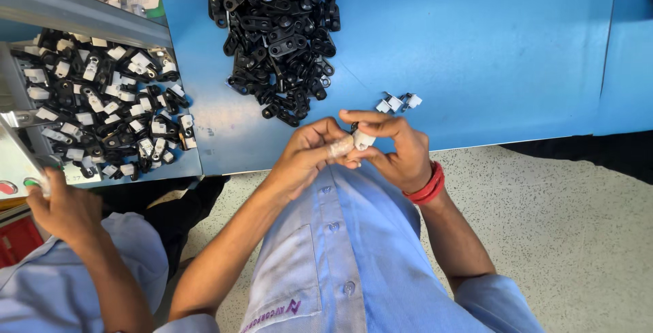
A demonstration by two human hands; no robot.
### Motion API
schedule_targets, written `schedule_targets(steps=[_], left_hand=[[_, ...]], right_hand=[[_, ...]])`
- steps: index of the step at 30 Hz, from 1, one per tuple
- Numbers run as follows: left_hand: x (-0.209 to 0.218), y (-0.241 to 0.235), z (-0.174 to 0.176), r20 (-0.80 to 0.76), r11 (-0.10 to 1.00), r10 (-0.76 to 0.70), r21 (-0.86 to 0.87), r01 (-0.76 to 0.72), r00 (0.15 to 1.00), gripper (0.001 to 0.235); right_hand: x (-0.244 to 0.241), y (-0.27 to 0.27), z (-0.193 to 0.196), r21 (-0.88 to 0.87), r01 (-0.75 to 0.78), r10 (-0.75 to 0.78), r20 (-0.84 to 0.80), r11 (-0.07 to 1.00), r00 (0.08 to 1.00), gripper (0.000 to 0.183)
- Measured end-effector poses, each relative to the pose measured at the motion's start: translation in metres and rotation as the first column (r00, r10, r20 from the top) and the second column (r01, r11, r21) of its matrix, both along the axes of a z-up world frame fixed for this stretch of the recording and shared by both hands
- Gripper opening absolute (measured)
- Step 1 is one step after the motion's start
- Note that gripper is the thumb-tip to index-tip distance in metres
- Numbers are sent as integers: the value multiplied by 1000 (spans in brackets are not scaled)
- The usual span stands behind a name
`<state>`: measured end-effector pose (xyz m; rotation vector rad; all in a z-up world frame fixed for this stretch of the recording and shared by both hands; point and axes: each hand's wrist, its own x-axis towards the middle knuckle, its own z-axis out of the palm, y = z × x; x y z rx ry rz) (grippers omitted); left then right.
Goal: The person repeatedly picks up small black and white plastic parts from a blue workbench and joins them together by hand. The assembled units are placed into a small pile on the table. The person occasionally moves a blue bin and reorganizes the pile of black parts.
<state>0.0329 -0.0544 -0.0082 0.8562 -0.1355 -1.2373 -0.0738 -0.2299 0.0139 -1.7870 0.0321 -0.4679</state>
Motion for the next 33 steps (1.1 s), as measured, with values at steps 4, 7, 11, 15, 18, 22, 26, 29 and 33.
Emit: schedule_targets(steps=[4,7,11,15,18,22,26,29,33], left_hand=[[-3,6,14,725,964,-17,194,-181,689,9],[-12,15,26,913,925,-79,217,-312,400,12],[-11,15,22,747,977,112,38,-211,656,6],[-12,17,17,494,983,184,-77,-168,850,5],[-15,26,22,886,910,-55,235,-343,461,15],[-20,33,20,742,948,87,143,-284,665,15],[-23,28,5,328,962,225,76,-263,917,16],[-29,24,-3,331,937,282,109,-333,900,19],[-37,29,-1,444,893,347,113,-436,826,26]], right_hand=[[1,6,3,-319,100,-73,96,942,993,35],[0,17,8,-217,152,-133,100,964,986,34],[-5,24,17,-158,95,-84,79,983,993,32],[-4,27,20,-318,32,5,116,947,993,33],[-4,31,20,-265,62,-29,126,962,992,31],[-8,39,19,-188,137,-112,135,973,984,33],[-10,41,20,-270,177,-147,127,947,981,30],[-12,42,15,-331,207,-183,101,921,978,29],[-9,58,4,-72,241,-227,163,968,960,26]])
